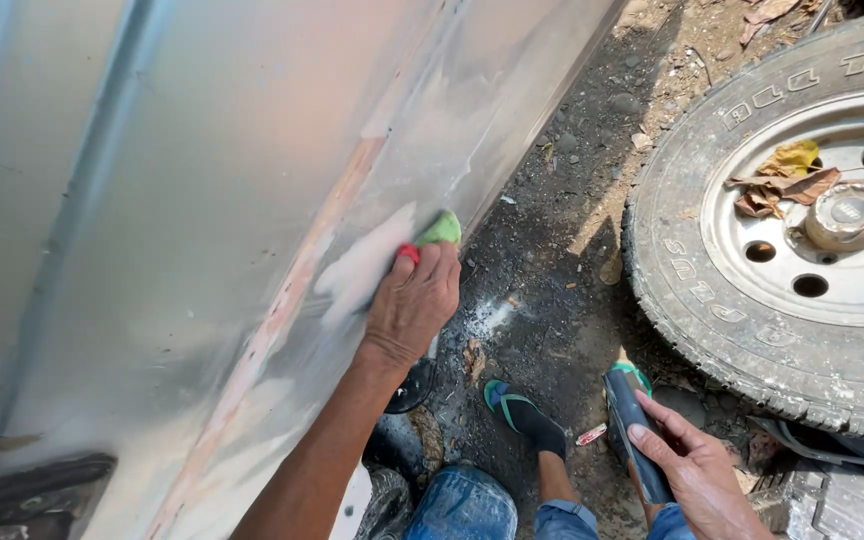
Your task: Sanding the side panel of a silver vehicle using a sanding block and a sponge.
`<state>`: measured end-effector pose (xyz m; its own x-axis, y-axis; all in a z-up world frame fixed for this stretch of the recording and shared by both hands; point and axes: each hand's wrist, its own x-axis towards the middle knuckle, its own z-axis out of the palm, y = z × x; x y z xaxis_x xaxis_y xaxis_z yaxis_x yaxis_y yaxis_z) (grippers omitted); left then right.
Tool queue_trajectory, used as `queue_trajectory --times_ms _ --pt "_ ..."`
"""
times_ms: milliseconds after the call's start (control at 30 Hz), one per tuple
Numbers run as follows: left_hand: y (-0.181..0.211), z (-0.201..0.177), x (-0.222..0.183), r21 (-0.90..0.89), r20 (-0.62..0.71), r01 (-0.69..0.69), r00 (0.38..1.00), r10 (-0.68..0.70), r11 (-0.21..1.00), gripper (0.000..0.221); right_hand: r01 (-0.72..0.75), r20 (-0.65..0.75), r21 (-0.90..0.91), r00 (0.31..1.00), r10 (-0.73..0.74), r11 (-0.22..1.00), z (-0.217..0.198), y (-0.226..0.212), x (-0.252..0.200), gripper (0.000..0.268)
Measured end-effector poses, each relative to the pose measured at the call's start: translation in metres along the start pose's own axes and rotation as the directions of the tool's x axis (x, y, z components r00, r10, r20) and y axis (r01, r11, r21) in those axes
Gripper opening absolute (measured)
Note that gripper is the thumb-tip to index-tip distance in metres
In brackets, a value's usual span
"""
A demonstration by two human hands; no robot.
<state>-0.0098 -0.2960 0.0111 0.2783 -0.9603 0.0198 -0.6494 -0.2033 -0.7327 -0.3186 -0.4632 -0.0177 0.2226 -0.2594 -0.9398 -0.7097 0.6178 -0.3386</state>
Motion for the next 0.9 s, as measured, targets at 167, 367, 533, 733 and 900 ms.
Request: queue_trajectory --times_ms 167,367,533,733,900 --pt "0.020 -0.020 -0.049 -0.209 0.233 0.060 0.972 -0.009 0.976 0.026 0.025 0.015 0.087 1.000 -0.026 0.996 -0.006 0.007 0.008 0.053" --pt "0.015 -0.033 -0.159 -0.307 0.419 0.084 0.906 0.055 0.948 0.061 0.008 0.024 0.107 1.000 -0.010 0.994 -0.007 0.008 0.015 0.053" --pt "-0.070 -0.120 -0.120 -0.404 -0.041 0.359 0.912 -0.408 0.842 0.054 -0.011 0.027 0.214 1.000 0.006 0.977 0.007 0.010 0.015 0.049" --pt "-0.050 -0.037 -0.076 -0.051 -0.128 0.168 0.977 -0.173 0.984 0.042 0.027 0.075 0.183 0.996 -0.041 0.983 0.034 0.010 0.014 0.051" --pt "0.035 0.026 -0.082 -0.079 0.139 -0.029 0.990 0.040 0.996 0.026 0.020 0.091 0.183 0.995 -0.037 0.983 0.037 0.002 0.007 0.053"
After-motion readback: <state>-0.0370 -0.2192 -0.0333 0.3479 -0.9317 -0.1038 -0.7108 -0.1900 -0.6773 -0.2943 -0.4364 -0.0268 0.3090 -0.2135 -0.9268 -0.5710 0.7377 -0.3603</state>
